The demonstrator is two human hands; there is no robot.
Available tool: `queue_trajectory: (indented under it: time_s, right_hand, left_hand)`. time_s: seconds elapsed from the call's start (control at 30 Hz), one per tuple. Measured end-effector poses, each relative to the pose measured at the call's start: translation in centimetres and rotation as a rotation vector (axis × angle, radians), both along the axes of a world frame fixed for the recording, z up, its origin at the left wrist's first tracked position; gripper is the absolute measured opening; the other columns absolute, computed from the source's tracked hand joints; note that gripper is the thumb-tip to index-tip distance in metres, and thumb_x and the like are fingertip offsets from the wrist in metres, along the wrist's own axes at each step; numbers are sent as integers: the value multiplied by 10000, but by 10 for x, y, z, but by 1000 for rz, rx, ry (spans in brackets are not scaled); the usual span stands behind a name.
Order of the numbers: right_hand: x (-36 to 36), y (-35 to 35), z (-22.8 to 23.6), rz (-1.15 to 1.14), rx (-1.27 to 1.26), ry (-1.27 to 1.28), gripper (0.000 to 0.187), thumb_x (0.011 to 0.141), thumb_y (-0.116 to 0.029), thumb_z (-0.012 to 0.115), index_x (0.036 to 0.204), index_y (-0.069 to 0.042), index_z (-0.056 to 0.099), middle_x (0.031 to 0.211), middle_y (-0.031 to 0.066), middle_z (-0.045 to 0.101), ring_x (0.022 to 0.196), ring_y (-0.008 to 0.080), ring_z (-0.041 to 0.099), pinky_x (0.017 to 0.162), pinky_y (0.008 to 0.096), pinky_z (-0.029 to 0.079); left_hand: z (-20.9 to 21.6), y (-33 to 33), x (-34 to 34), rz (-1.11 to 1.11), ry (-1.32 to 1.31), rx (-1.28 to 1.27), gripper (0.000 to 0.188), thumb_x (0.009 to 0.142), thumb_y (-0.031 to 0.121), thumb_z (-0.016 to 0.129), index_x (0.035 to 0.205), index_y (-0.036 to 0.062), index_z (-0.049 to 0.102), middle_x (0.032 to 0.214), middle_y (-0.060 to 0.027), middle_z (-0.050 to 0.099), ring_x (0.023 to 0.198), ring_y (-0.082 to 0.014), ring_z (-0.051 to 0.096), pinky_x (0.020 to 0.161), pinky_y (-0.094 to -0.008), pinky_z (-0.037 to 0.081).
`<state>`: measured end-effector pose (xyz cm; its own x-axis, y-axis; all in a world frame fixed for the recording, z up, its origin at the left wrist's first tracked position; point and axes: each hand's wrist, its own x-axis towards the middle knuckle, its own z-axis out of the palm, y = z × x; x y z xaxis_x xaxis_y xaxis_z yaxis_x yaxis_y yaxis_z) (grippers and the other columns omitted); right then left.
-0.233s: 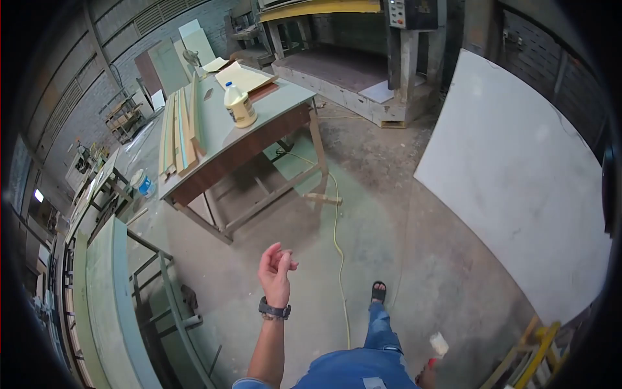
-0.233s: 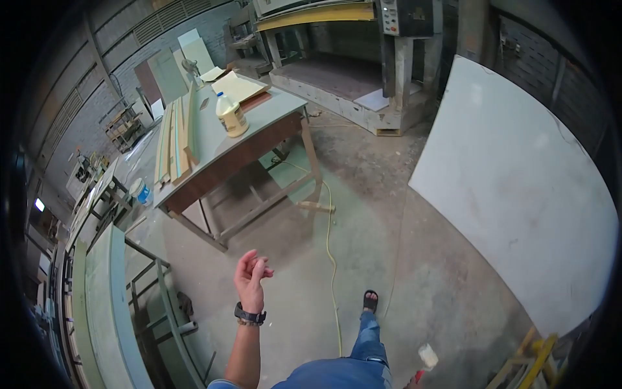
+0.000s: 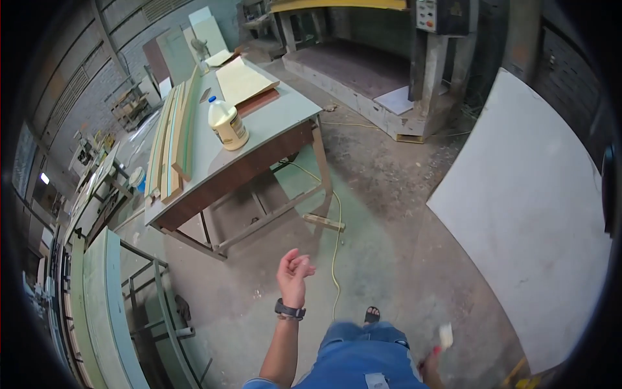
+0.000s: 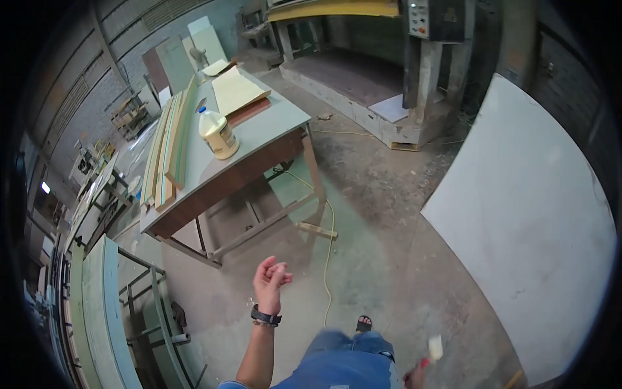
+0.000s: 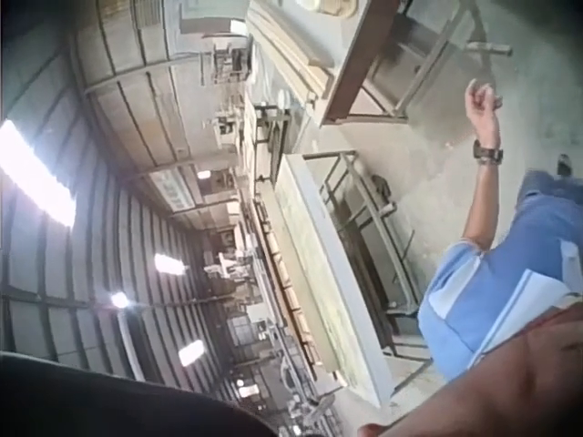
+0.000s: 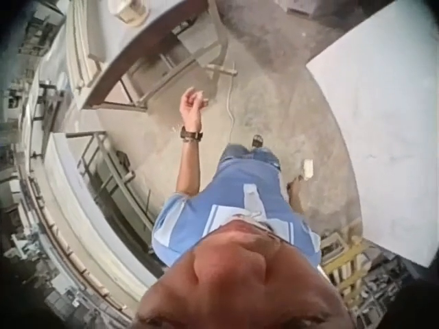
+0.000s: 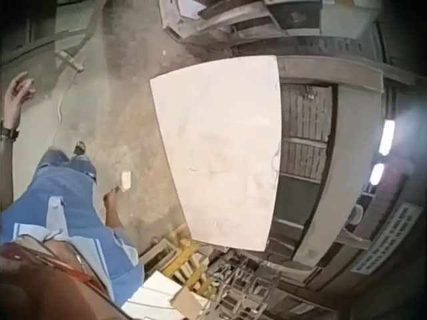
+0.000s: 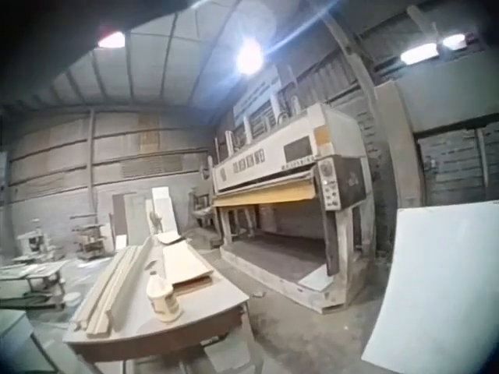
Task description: Applying glue to a wooden board using a manual roller.
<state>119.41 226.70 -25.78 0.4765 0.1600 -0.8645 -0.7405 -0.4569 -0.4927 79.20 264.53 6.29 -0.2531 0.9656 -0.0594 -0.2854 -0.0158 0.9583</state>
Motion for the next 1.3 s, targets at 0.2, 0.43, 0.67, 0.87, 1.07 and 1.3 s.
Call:
queue_trajectory:
  time_s: [0.2, 0.43, 0.67, 0.87, 1.07, 1.3]
  right_hand:
    - [96, 415, 109, 309, 333, -39, 333, 1002, -405, 549, 787, -170, 452, 564, -4, 455, 421, 130, 438, 369, 305, 359]
    - [83, 753, 146, 433, 594, -423, 191, 970, -245, 623, 887, -115, 509, 624, -3, 496, 461, 103, 488, 386, 261, 400]
    - [107, 994, 198, 753, 551, -323, 192, 941, -240, 640, 865, -106, 525, 597, 0, 489, 425, 108, 462, 368, 252, 374]
    - [118, 1244, 183, 981, 507, -324, 172, 930, -188, 653, 846, -82, 546, 583, 0, 509, 400, 110, 474, 354, 265, 379]
    - [58, 1493, 226, 1279, 602, -257, 181, 927, -174, 658, 820, -84, 543, 589, -7, 515, 403, 100, 486, 360, 259, 388]
    - [-77, 1685, 264, 1598, 721, -206, 174, 927, -186, 678, 851, -70, 572, 592, -9, 523, 418, 88, 495, 375, 245, 383]
  left_hand:
    - [-27, 200, 45, 78, -41, -95, 396, 930, 55, 657, 1292, -1, 506, 1015, -95, 688, 777, -165, 684, 677, -283, 569]
    - [-52, 472, 53, 311, 30, 27, 398, 914, 46, 680, 1283, 29, 531, 1008, -58, 664, 810, -128, 656, 670, -264, 552]
    - [120, 653, -143, 1088, 1250, 157, 337, 913, 120, 664, 1236, 30, 627, 1086, -131, 659, 925, -281, 617, 814, -388, 506]
    - [163, 711, -278, 711, 1664, -564, 307, 950, 182, 585, 1198, 12, 648, 1135, -238, 654, 1098, -420, 608, 958, -468, 478]
    - [145, 690, -277, 897, 1614, -836, 362, 852, 186, 696, 1144, -23, 649, 1072, -240, 672, 1022, -394, 645, 901, -442, 505]
    - [175, 707, -236, 1095, 1369, -924, 387, 809, 164, 732, 1119, -60, 676, 955, -215, 713, 897, -279, 703, 824, -374, 544]
